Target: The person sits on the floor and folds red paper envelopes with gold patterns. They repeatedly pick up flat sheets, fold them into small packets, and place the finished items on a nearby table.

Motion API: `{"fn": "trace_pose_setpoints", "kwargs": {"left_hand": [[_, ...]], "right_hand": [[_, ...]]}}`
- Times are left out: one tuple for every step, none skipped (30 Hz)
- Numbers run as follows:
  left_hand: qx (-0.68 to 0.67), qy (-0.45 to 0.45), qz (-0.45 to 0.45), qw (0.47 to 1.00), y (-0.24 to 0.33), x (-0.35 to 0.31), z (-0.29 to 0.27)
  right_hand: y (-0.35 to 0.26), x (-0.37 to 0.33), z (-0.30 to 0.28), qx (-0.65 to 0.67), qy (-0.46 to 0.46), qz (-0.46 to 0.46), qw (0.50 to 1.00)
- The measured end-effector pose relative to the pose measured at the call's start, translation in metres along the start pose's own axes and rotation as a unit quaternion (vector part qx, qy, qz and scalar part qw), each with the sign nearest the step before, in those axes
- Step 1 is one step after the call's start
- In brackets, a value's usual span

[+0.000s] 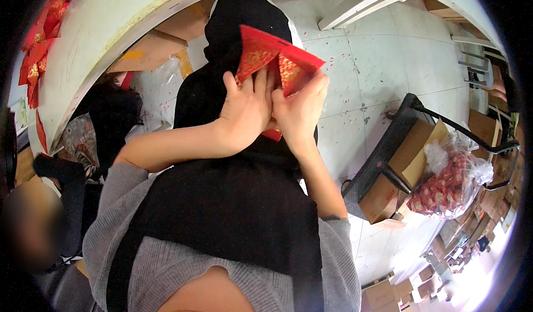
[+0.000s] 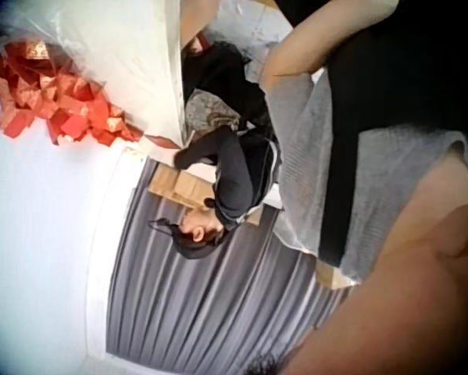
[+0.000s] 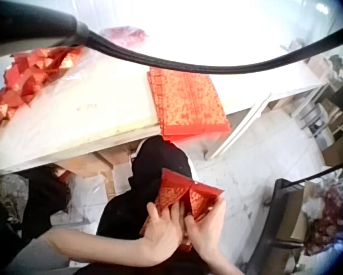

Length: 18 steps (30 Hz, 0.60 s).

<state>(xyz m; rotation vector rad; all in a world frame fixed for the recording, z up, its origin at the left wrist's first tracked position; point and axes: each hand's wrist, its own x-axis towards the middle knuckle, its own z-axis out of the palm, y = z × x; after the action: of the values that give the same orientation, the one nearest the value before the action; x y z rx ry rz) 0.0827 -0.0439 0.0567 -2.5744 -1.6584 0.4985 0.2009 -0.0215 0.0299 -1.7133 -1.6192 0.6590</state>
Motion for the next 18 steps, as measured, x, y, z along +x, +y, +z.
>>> {"fn": "trace_pose_setpoints", "kwargs": {"left_hand": [[-0.032, 0.006, 0.005, 0.999, -0.004, 0.003, 0.001], [-0.064, 0.012, 0.011, 0.998, -0.007, 0.005, 0.001], [-0.081, -0.021, 0.008, 0.996, -0.008, 0.006, -0.001], [-0.089, -0.039, 0.022, 0.995, -0.010, 0.006, -0.006], [-0.096, -0.057, 0.035, 0.993, -0.012, 0.004, -0.011], [-0.104, -0.075, 0.048, 0.991, -0.014, 0.003, -0.014], [-0.091, -0.075, 0.055, 0.991, -0.015, -0.002, -0.015], [-0.078, -0.075, 0.061, 0.992, -0.015, -0.008, -0.016], [-0.066, -0.075, 0.068, 0.993, -0.016, -0.013, -0.018], [-0.104, -0.105, 0.129, 0.981, -0.024, -0.016, -0.021], [-0.143, -0.132, 0.191, 0.962, -0.035, -0.017, -0.024], [-0.182, -0.158, 0.252, 0.937, -0.049, -0.019, -0.029], [-0.283, -0.044, 0.307, 0.907, -0.068, -0.024, -0.033], [-0.279, 0.082, 0.278, 0.916, -0.087, -0.026, -0.039], [-0.308, 0.243, 0.204, 0.897, -0.098, -0.018, -0.038], [-0.329, 0.397, 0.124, 0.848, -0.107, -0.004, -0.032], [-0.404, 0.404, 0.103, 0.815, -0.106, 0.011, -0.021], [-0.529, 0.321, 0.148, 0.771, -0.103, 0.017, -0.002]], "right_hand": [[0.007, 0.003, 0.001, 0.004, -0.001, 0.019, 1.000], [0.009, 0.006, 0.003, 0.042, 0.009, 0.011, 0.999], [0.008, 0.008, 0.003, 0.080, 0.019, 0.003, 0.997], [0.009, 0.010, 0.003, 0.117, 0.028, -0.006, 0.993], [0.012, 0.015, 0.004, 0.103, 0.042, -0.054, 0.992], [0.012, 0.016, 0.002, 0.114, 0.026, -0.073, 0.990], [0.009, 0.016, 0.001, 0.128, 0.008, -0.090, 0.988], [0.009, 0.015, 0.001, 0.142, -0.010, -0.107, 0.984], [0.013, 0.010, 0.000, 0.182, -0.027, -0.133, 0.974], [0.018, 0.004, 0.000, 0.200, -0.040, -0.147, 0.968], [0.024, -0.003, -0.001, 0.213, -0.050, -0.161, 0.962], [0.027, -0.010, -0.003, 0.227, -0.060, -0.174, 0.956], [0.026, -0.014, -0.005, 0.266, -0.049, -0.158, 0.950], [0.029, -0.016, -0.005, 0.285, -0.038, -0.158, 0.945], [0.032, -0.018, -0.003, 0.306, -0.031, -0.160, 0.938], [0.036, -0.020, -0.001, 0.324, -0.023, -0.163, 0.932], [0.035, -0.019, 0.000, 0.334, -0.036, -0.170, 0.926], [0.033, -0.018, 0.000, 0.330, -0.045, -0.185, 0.924]]}}
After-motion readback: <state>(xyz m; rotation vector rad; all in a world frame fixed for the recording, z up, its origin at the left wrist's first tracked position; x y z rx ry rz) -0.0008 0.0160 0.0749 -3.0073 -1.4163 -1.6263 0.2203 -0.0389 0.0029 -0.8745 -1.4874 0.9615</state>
